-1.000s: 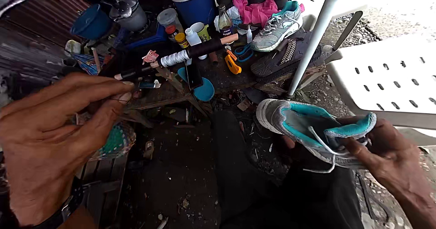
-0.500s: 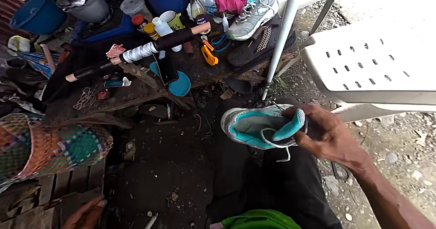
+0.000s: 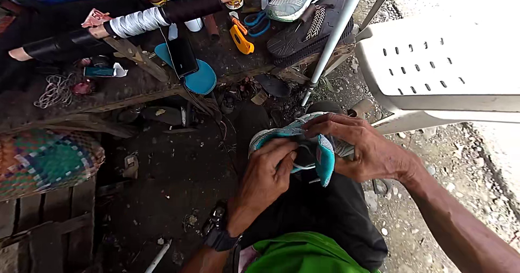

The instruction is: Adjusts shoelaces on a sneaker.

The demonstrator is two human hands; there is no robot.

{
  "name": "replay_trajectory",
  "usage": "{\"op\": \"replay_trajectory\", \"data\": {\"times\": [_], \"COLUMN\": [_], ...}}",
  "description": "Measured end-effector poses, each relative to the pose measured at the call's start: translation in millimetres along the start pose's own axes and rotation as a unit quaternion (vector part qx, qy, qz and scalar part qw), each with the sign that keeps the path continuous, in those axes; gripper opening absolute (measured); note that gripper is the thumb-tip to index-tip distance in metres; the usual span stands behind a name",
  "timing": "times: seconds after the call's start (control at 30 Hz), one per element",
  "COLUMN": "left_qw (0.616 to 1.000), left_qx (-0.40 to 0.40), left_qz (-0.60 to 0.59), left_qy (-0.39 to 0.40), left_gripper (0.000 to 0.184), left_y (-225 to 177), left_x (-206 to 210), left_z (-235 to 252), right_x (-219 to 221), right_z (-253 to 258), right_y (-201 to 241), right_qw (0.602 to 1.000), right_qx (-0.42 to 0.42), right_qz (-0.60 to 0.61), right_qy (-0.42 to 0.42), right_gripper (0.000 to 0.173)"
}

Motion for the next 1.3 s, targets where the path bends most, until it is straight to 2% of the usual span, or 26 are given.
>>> {"op": "replay_trajectory", "data": {"times": [0.1,0.17,0.2,0.27,0.33,0.43,0.47,0.53,0.6,0.63,0.7,0.77,0.8,0.83,0.9,1.03,1.1,1.17,1.23,1.3], "left_qw": [0.993,0.989,0.988,0.985,0.979,0.96,0.954,0.956,0.962,0.964,0.97,0.98,0.987,0.99,0.991,0.991,0.994,0.996,0.996,0.992], "left_qx": [-0.08,-0.116,-0.122,-0.125,-0.113,-0.11,-0.112,-0.105,-0.088,-0.084,-0.079,-0.077,-0.075,-0.074,-0.076,-0.068,-0.056,-0.05,-0.048,-0.038], "left_qz": [0.052,0.01,-0.022,-0.088,-0.153,-0.245,-0.264,-0.26,-0.242,-0.233,-0.21,-0.154,-0.108,-0.069,-0.051,-0.046,-0.011,0.02,0.06,0.118], "left_qy": [0.074,0.095,0.094,0.081,0.066,0.075,0.084,0.09,0.095,0.096,0.095,0.095,0.095,0.094,0.095,0.102,0.094,0.077,0.053,0.034], "left_gripper": [0.027,0.019,0.017,0.017,0.015,0.012,0.012,0.011,0.011,0.012,0.012,0.014,0.017,0.019,0.02,0.02,0.02,0.021,0.021,0.02], "left_y": [13,22,27,30,26,20,20,22,22,21,20,21,21,21,22,20,22,24,24,20], "left_x": [23,28,28,24,19,12,11,9,9,9,11,11,11,10,9,8,8,6,7,10], "left_z": [18,24,26,26,23,21,21,21,17,15,13,10,9,8,8,11,9,8,7,5], "right_x": [1,0,-3,-2,17,72,87,95,84,74,59,52,49,47,49,69,68,56,40,27], "right_z": [-2,-11,-20,-43,-67,-81,-83,-86,-97,-105,-124,-132,-127,-118,-95,-58,-59,-70,-85,-98], "right_y": [1,11,20,38,49,46,42,39,44,45,42,41,47,57,77,63,56,56,56,51], "right_qw": [1.0,0.996,0.993,0.982,0.964,0.947,0.945,0.945,0.933,0.93,0.94,0.952,0.942,0.933,0.932,0.936,0.949,0.968,0.949,0.92], "right_qx": [0.006,0.022,0.032,0.056,0.127,0.258,0.262,0.214,0.164,0.157,0.196,0.262,0.27,0.257,0.212,0.196,0.177,0.13,0.087,0.071], "right_qz": [-0.021,-0.079,-0.101,-0.103,-0.077,-0.055,-0.03,0.094,0.229,0.256,0.196,-0.017,-0.13,-0.185,-0.2,-0.228,-0.179,-0.011,0.193,0.311], "right_qy": [-0.003,-0.024,-0.048,-0.149,-0.218,-0.185,-0.194,-0.228,-0.223,-0.214,-0.199,-0.16,-0.149,-0.168,-0.216,-0.184,-0.187,-0.213,-0.234,-0.228], "right_gripper": [0.041,0.05,0.052,0.039,0.026,0.043,0.04,0.03,0.026,0.025,0.026,0.03,0.029,0.029,0.026,0.021,0.018,0.015,0.014,0.018]}}
Point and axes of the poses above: each hand's wrist, its own z-axis towards the middle knuckle, its own x-axis out of the palm, y = z × x, the point moved 5 cm from there along z, towards the middle knuckle, and after that the axes turned 9 degrees about -x, right-handed, at the moved point
